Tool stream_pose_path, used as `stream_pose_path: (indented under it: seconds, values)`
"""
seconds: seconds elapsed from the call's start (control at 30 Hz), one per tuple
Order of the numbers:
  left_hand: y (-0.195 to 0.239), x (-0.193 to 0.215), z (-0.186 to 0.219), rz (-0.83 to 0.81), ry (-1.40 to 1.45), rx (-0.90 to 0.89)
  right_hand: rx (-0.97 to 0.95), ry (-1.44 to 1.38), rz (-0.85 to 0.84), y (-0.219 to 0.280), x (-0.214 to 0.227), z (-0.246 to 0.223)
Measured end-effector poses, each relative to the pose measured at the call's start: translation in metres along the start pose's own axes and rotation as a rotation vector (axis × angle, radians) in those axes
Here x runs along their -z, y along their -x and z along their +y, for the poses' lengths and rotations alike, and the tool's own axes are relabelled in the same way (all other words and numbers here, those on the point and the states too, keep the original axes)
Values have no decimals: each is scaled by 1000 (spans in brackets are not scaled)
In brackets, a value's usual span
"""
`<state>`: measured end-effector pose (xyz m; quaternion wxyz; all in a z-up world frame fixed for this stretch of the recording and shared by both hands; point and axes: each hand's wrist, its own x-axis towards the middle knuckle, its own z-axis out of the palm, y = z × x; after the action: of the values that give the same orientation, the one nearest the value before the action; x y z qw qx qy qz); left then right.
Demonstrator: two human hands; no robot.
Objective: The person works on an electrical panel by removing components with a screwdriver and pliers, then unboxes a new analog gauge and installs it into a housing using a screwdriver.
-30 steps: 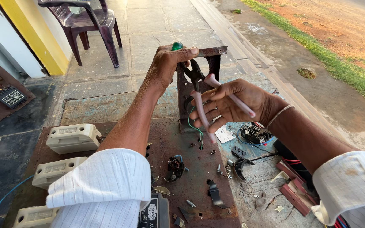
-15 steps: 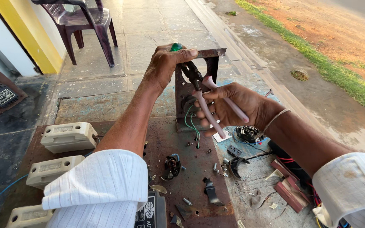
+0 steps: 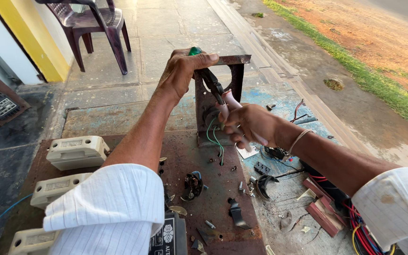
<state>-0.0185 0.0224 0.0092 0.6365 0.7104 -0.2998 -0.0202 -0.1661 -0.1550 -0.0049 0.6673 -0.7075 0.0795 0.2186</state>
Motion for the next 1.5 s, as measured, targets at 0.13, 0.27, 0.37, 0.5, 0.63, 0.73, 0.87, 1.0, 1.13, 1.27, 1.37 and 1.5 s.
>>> stream_pose_path:
  seconds: [0.13, 0.27, 0.37, 0.5, 0.63, 0.73, 0.87, 1.0, 1.13, 1.27, 1.37, 1.5]
  values:
    - [0, -3, 1, 64, -23, -33, -38, 332, 292, -9, -2, 9]
    - [-10, -16, 3, 59, -126, 58, 374, 995, 593, 4, -11, 40]
    - [-12, -21, -7, 35, -79, 53, 143, 961, 524, 24, -4, 56]
    - [-16, -11, -9, 27, -115, -16, 163, 684, 330, 23, 5, 33]
    - [-13, -10, -10, 17, -22, -18, 38, 359, 55, 28, 12, 7]
    - [-10, -11, -7, 19, -29, -57, -4, -125, -154, 26, 11, -4]
    - [-4, -11, -1, 18, -20, -34, 20, -201, -351, 22, 16, -11]
    - [-1, -10, 3, -1, 6, -65, 48, -257, -390, 19, 21, -17]
    - [3, -9, 9, -9, 29, -51, 22, -208, -376, 17, 26, -20]
    - [4, -8, 8, -4, 32, -31, 48, -226, -407, 14, 28, -20]
    - [4, -9, 7, 5, 23, -49, 32, -263, -367, 16, 20, -23]
    - [3, -9, 5, 12, 11, -3, -40, -258, -51, 23, -8, -27]
